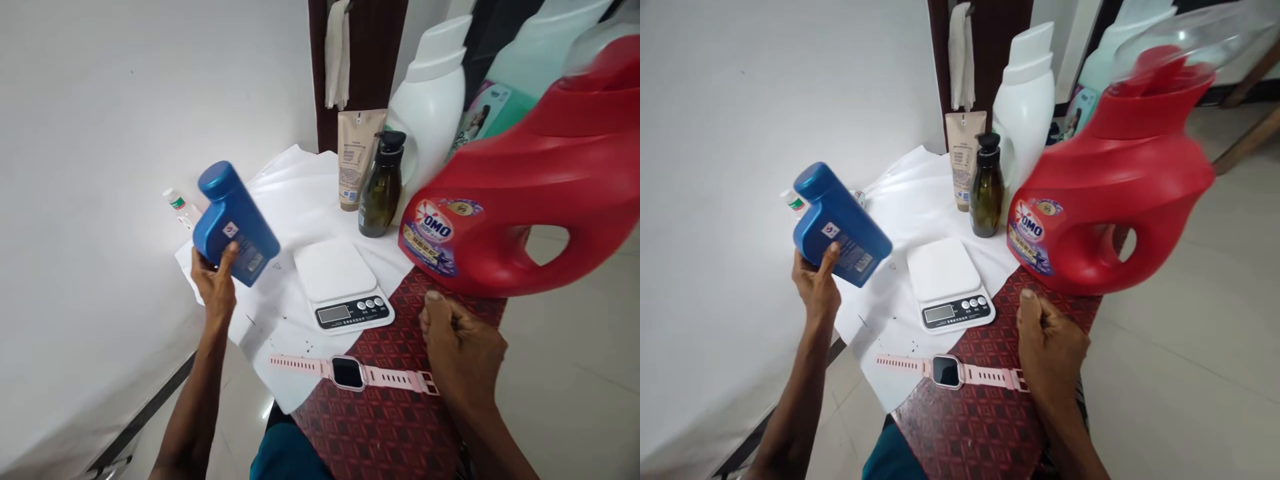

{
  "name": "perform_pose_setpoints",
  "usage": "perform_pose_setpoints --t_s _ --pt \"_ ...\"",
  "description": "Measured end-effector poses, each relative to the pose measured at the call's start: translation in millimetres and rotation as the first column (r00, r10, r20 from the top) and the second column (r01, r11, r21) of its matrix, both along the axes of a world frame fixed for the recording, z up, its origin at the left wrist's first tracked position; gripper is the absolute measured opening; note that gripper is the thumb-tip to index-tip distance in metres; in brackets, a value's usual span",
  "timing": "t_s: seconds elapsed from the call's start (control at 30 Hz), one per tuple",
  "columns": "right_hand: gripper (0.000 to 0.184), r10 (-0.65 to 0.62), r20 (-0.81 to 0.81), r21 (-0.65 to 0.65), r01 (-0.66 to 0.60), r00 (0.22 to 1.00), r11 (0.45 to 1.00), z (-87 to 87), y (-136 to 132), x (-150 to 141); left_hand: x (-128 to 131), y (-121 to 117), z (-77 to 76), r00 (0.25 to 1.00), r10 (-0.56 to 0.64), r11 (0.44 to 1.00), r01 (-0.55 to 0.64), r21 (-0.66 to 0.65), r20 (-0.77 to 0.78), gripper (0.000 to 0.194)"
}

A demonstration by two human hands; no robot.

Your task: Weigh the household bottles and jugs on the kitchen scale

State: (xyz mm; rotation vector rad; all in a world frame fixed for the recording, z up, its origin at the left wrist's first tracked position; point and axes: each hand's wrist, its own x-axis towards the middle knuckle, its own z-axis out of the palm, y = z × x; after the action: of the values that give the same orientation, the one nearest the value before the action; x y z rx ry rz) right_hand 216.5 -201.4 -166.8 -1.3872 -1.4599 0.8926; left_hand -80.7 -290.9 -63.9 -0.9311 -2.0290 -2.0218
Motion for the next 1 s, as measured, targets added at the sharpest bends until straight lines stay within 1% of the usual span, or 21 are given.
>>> perform_pose_setpoints --t_s 0.07,0.1,0.2,0.27,0.37,0.47,0.53,0.77,0.87,0.93,1.0 --pt "0.049 -0.022 -0.003 -0.032 0.022 1.0 0.999 -0.5 1 -1 -39 -9 -3.6 0.991 0.127 0.992 -0.127 -0.014 -0.039 0.049" --pt "0.05 -0.025 0.0 -0.04 0.025 1.0 0.999 -0.5 1 -2 -58 -12 -7.3 0.985 0.168 0.985 -0.169 -0.022 -0.047 0.049" --pt "0.051 -0.029 0.023 -0.038 0.03 0.999 0.999 1.5 1 -4 -108 -11 -22.5 0.969 0.243 0.97 -0.243 -0.009 -0.049 0.05" --pt "0.052 -0.037 0.046 -0.043 0.039 0.998 0.998 4.2 1 -5 -132 -5 -32.2 0.961 0.27 0.962 -0.271 -0.014 -0.06 0.048" --pt "0.052 -0.044 0.076 -0.06 0.049 0.996 0.997 7.7 1 -5 -156 11 -39.9 0.942 0.33 0.943 -0.332 -0.026 -0.068 0.046" --pt "0.054 -0.052 0.092 -0.068 0.058 0.994 0.996 8.9 2 -5 -169 25 -40.5 0.921 0.382 0.921 -0.386 -0.048 -0.077 0.049" --pt "0.056 -0.05 0.095 -0.062 0.056 0.994 0.997 8.5 3 -5 -176 32 -40.0 0.919 0.383 0.918 -0.39 -0.071 -0.096 0.05" --pt "0.058 -0.041 0.086 -0.006 0.041 0.995 0.999 4.5 4 -5 -196 47 -40.0 0.896 0.425 0.895 -0.438 -0.088 -0.13 0.05" --pt "0.058 -0.037 0.052 0.021 0.036 0.998 0.999 3.3 4 -6 -198 51 -37.0 0.915 0.385 0.915 -0.395 -0.078 -0.117 0.052" --pt "0.058 -0.032 0.046 0.036 0.031 0.998 0.999 2.8 5 -5 -195 49 -33.6 0.925 0.364 0.924 -0.374 -0.083 -0.109 0.056" --pt "0.058 -0.03 0.045 0.047 0.028 0.999 0.998 2.3 6 -5 -185 45 -28.7 0.898 0.408 0.905 -0.422 -0.06 -0.162 0.067"
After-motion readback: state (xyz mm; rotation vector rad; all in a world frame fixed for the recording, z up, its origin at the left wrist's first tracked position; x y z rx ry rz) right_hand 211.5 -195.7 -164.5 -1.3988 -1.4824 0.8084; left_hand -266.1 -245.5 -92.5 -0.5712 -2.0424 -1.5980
